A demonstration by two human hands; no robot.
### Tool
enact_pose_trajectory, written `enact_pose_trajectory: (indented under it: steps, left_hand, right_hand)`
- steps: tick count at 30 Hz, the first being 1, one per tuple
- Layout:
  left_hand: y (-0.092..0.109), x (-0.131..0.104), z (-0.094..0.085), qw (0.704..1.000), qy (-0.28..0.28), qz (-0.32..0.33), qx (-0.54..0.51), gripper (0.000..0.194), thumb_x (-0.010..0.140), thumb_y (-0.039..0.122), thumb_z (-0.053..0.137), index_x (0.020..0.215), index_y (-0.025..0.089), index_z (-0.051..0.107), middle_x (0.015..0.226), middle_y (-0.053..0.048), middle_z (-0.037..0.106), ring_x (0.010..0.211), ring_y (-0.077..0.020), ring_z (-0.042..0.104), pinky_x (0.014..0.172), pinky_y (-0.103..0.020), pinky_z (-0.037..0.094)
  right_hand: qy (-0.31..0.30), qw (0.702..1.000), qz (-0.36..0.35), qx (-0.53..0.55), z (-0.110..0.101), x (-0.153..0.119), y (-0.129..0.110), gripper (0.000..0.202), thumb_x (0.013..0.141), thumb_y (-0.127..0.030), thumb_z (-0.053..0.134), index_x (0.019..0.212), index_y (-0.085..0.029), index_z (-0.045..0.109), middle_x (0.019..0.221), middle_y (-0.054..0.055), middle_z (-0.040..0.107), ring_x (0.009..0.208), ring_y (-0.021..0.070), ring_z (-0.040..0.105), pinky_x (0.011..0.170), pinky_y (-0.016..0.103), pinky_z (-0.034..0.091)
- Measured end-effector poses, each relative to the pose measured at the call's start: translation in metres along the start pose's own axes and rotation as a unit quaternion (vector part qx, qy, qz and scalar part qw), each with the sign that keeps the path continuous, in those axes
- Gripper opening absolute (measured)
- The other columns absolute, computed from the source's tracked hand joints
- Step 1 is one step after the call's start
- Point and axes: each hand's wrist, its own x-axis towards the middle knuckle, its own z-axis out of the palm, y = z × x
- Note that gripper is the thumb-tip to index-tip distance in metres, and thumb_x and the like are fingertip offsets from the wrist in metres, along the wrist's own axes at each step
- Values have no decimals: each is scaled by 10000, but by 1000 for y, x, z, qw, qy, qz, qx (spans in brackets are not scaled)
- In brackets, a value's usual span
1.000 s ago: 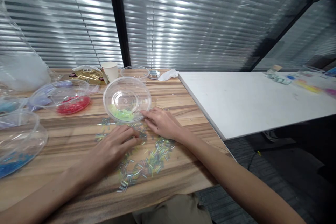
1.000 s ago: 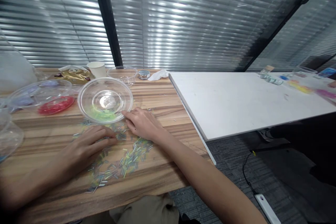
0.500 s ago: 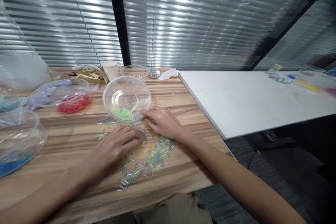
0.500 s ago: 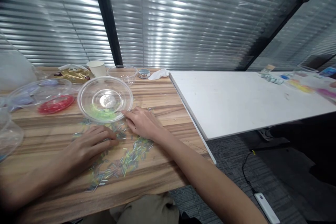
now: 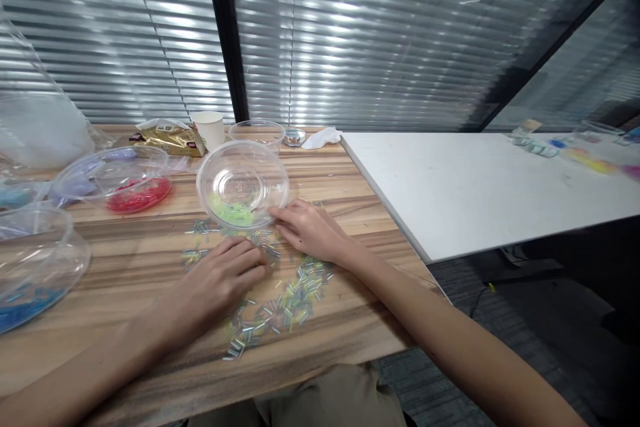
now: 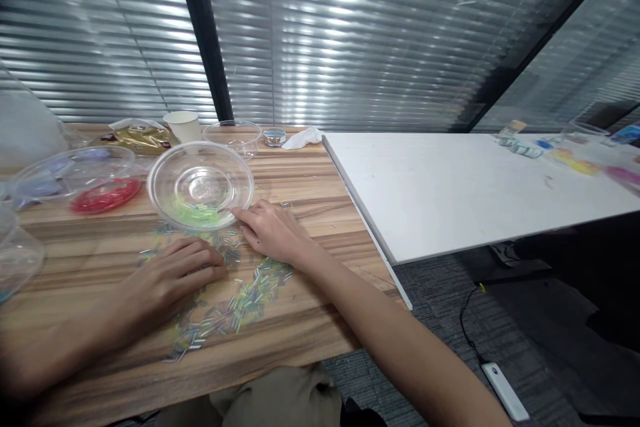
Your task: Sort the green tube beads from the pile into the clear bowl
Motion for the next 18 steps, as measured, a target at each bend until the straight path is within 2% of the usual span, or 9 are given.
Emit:
enact_pose_trajectory:
  steps: [18]
  left_hand:
    - [-2,-4,5,1000,-18,1,10,311,995,129,254,996,136,565,953,-72,569,859,-201,466,771,-354,356]
  right_hand:
    - [3,1000,-7,-10,-1,0,-1,326,934,-221,442,1242,-160,531,950,90,626,901,182,540,763,288,405]
